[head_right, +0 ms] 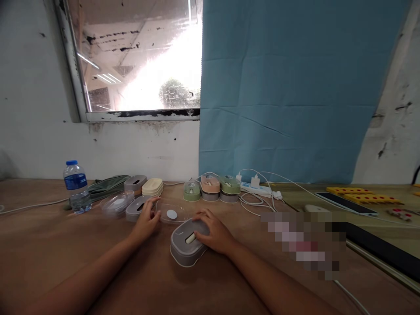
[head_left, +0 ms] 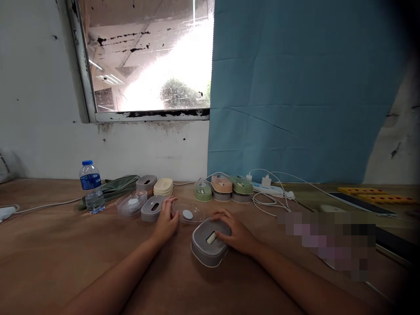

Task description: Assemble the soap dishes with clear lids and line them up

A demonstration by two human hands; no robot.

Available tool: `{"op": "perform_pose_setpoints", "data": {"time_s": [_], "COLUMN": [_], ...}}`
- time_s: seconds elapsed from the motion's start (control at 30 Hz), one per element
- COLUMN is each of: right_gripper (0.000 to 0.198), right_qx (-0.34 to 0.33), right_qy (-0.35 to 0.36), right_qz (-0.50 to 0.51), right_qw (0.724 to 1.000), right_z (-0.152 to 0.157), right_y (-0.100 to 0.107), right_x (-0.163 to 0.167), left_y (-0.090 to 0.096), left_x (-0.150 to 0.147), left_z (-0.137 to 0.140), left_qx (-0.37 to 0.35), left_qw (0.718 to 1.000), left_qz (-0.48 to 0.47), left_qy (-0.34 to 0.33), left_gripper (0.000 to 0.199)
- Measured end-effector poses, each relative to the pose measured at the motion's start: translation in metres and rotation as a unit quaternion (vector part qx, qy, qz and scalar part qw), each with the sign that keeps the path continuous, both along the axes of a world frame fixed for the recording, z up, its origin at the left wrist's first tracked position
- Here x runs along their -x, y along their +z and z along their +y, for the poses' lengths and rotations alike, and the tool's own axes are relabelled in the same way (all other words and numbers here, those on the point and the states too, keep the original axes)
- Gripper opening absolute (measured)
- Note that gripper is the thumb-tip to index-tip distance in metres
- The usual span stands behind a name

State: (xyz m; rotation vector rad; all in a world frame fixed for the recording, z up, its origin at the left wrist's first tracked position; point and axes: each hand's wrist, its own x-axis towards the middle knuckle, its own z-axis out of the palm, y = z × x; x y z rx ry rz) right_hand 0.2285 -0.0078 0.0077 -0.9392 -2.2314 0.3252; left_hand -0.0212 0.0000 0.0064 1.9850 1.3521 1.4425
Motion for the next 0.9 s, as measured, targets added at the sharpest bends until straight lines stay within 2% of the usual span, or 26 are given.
{"op": "perform_pose_setpoints", "data": {"time_s": [0.13,0.33,0.4,0.47,0.57,0.63,0.7,0.77,0.9], "right_gripper": [0.022,0.015,0.014,0.013,0.012,0.012,0.011,0.011,0.011], "right_qx": [-0.014,-0.029,-0.029,-0.029,-0.036,-0.040,-0.042,-0.043,-0.042], "right_qy": [0.018,0.046,0.048,0.051,0.051,0.045,0.041,0.041,0.041], "right_qz": [-0.018,-0.047,-0.045,-0.040,-0.039,-0.042,-0.044,-0.046,-0.046], "right_qw": [1.000,0.997,0.997,0.997,0.997,0.997,0.997,0.997,0.997], "right_z": [-0.004,-0.006,-0.006,-0.006,-0.006,-0.007,-0.007,-0.007,-0.007], "right_y": [0.004,0.006,0.006,0.007,0.007,0.008,0.008,0.008,0.007], "right_x": [0.000,0.000,0.000,-0.001,-0.001,-0.001,-0.001,0.000,0.000], "left_y": [0.004,0.002,0.005,0.012,0.030,0.043,0.053,0.058,0.053], "left_x": [0.003,-0.001,-0.003,-0.005,0.002,0.017,0.039,0.065,0.108], "left_z": [-0.004,-0.012,-0.014,-0.014,-0.011,-0.009,-0.007,-0.006,-0.007], "left_qx": [0.022,-0.009,-0.036,-0.068,-0.132,-0.167,-0.187,-0.183,-0.107], "left_qw": [0.985,0.941,0.933,0.936,0.948,0.947,0.933,0.912,0.883], "left_qz": [0.138,0.288,0.312,0.322,0.288,0.260,0.263,0.293,0.348], "left_qy": [-0.098,-0.178,-0.176,-0.127,0.001,0.083,0.157,0.220,0.295], "left_gripper": [0.014,0.020,0.021,0.023,0.026,0.027,0.027,0.027,0.027]}}
